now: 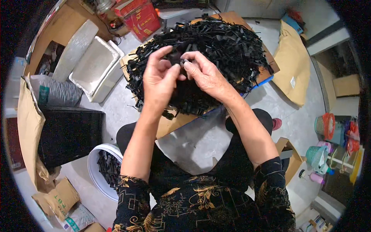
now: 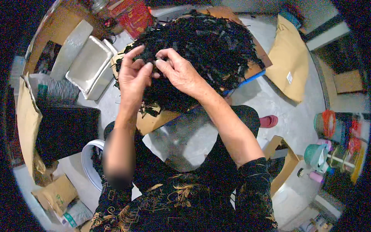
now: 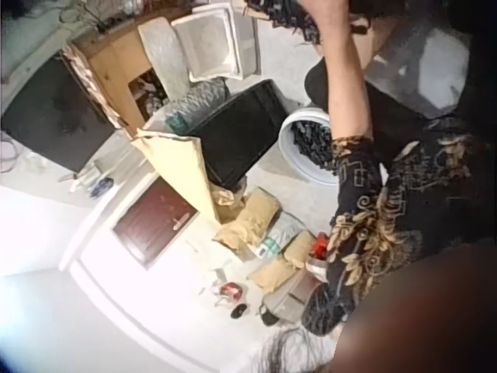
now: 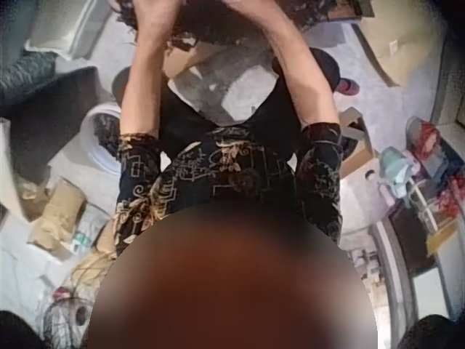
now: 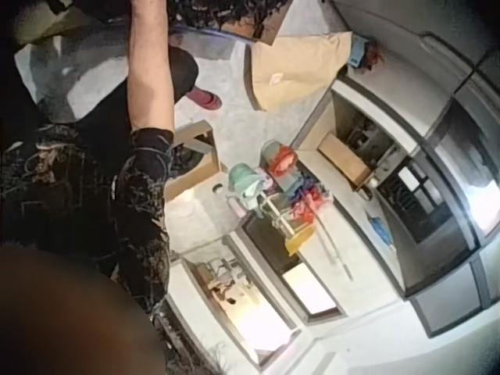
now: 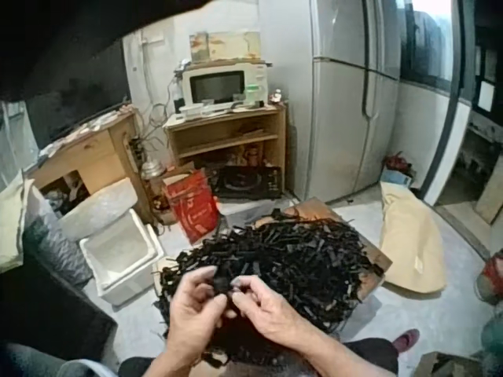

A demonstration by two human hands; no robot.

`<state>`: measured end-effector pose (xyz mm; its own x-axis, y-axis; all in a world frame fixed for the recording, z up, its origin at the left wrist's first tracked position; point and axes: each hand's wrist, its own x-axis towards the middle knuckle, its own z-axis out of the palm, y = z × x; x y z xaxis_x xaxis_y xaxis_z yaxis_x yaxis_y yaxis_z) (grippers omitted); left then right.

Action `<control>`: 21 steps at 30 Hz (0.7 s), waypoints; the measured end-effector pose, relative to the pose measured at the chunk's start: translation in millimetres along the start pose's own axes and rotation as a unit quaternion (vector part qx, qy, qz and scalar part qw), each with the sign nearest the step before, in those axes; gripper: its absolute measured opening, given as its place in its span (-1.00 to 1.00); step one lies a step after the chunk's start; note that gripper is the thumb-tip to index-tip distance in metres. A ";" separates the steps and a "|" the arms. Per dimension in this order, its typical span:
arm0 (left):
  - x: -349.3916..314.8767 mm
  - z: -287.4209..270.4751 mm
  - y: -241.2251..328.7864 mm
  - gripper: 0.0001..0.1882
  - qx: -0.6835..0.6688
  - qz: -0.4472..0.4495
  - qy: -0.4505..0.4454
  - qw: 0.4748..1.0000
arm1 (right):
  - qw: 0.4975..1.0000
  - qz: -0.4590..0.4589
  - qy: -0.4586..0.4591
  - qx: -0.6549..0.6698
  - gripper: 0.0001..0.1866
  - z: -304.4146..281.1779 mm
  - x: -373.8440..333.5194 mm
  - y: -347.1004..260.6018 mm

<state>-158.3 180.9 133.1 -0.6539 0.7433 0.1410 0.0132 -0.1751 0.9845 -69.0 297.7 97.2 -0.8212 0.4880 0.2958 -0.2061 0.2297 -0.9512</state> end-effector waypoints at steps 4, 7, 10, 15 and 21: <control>0.9 -14.0 -4.7 -0.58 -0.078 -0.049 -0.008 0.996 | 0.999 -0.017 0.002 0.052 -0.80 -6.5 -5.8 -7.0; 3.0 -17.4 -11.0 -0.53 -0.232 -0.126 -0.060 0.963 | 0.975 0.154 -0.049 0.150 -0.85 -15.5 -7.8 -30.4; 3.6 -19.1 -11.8 -0.55 -0.262 -0.138 -0.100 0.950 | 0.963 0.156 -0.061 0.209 -0.82 -18.9 -7.8 -32.9; 0.4 -16.0 -8.2 -0.57 -0.258 -0.159 -0.163 0.939 | 0.948 0.180 -0.085 0.249 -0.82 -20.4 -6.7 -26.6; -1.8 -13.6 -0.2 -0.59 -0.146 -0.152 -0.169 0.963 | 0.947 0.202 -0.101 0.228 -0.82 -23.1 -6.1 -28.6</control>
<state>-167.3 170.8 131.3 -0.3101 0.9478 -0.0745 -0.3858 -0.0538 0.9210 -45.8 307.6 124.7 -0.9579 0.2761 -0.0790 -0.0242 -0.3517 -0.9358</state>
